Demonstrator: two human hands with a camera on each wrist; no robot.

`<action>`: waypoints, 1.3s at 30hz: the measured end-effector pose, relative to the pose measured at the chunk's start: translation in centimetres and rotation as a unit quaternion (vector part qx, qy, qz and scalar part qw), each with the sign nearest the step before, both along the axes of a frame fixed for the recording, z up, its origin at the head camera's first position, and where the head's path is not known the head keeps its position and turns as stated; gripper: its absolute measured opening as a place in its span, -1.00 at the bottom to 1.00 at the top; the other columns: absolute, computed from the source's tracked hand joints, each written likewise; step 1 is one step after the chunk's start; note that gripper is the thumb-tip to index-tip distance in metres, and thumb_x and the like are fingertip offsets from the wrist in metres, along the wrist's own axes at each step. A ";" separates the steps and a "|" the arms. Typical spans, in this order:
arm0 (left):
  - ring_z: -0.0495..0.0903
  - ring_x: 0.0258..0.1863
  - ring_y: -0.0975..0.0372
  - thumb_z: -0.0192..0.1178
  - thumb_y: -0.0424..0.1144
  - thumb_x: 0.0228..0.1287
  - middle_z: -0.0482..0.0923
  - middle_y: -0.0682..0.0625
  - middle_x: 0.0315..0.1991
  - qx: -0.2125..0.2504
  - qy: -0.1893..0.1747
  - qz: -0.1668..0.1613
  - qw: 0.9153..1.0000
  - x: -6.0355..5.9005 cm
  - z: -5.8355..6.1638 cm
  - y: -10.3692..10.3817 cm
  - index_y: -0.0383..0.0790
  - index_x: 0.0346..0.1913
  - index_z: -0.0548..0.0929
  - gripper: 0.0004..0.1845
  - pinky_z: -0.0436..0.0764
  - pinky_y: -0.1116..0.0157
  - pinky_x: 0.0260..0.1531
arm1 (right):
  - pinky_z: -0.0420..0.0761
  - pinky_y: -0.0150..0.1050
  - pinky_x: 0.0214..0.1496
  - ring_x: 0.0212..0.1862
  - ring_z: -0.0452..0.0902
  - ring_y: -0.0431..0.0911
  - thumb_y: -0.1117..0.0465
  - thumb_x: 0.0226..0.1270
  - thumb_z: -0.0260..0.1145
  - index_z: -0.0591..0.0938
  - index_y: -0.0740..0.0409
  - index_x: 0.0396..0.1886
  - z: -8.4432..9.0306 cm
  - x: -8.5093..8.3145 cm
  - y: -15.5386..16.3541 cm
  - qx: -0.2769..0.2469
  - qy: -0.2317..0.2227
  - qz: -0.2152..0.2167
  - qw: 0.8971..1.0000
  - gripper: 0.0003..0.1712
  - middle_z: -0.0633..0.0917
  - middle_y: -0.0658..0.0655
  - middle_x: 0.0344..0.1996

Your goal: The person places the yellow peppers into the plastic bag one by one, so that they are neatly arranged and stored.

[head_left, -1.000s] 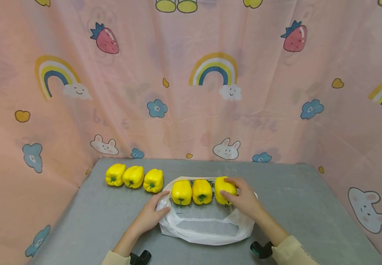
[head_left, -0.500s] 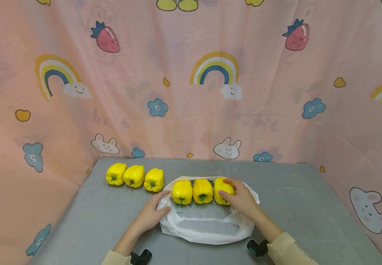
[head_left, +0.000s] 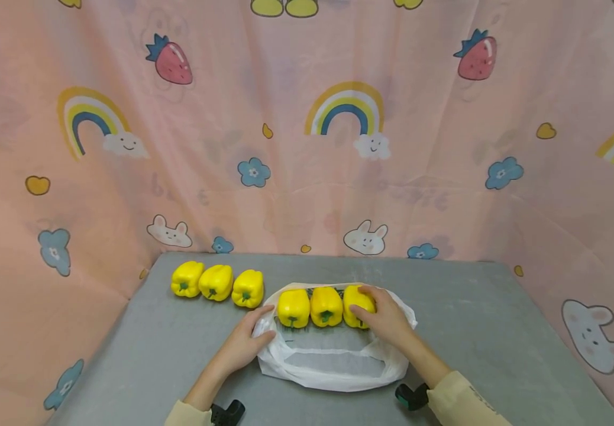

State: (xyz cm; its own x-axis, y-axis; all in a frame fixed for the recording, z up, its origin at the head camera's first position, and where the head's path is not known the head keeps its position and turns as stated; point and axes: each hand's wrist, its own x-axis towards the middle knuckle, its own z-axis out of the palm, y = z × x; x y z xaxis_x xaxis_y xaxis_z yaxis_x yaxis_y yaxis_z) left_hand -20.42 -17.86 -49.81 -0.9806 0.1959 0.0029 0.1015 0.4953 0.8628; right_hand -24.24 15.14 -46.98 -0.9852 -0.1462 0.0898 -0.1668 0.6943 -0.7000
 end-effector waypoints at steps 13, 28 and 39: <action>0.17 0.50 -0.16 0.27 -0.17 0.42 0.25 -0.23 0.50 0.004 0.011 -0.001 1.000 0.1 -0.2 -0.1 -0.09 0.46 0.42 -0.41 0.11 -0.31 0.40 | 0.50 0.19 0.29 0.25 0.47 0.29 0.16 0.47 0.33 0.55 0.36 0.25 3.0 1.9 1.6 -0.045 0.061 0.015 0.997 -0.52 0.57 0.36 0.19; 0.16 0.50 -0.16 0.27 -0.18 0.42 0.25 -0.21 0.50 -0.003 0.005 0.004 1.000 -0.1 -0.1 0.1 -0.07 0.46 0.42 -0.41 0.10 -0.32 0.40 | 0.55 0.27 0.18 0.13 0.55 0.26 0.25 0.44 0.35 0.61 0.35 0.16 4.4 4.0 4.5 -0.045 0.159 0.010 0.986 -0.62 0.65 0.31 0.09; 0.16 0.51 -0.14 0.26 -0.18 0.42 0.26 -0.19 0.49 0.000 -0.001 0.009 1.000 0.0 0.1 0.1 -0.07 0.46 0.42 -0.42 0.10 -0.30 0.41 | 0.43 0.38 0.22 0.26 0.42 0.30 0.17 0.45 0.34 0.58 0.31 0.24 2.7 3.4 6.8 -0.021 0.134 -0.007 0.991 -0.54 0.53 0.36 0.24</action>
State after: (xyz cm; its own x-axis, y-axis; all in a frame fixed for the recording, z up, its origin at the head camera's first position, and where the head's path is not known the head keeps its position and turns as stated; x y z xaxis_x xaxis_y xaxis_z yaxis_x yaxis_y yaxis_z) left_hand -20.46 -17.78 -49.74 -0.9838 0.1791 0.0003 0.0907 0.4968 0.8631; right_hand -20.86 21.96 -44.24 -0.9268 -0.1229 0.3548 -0.3413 0.6697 -0.6596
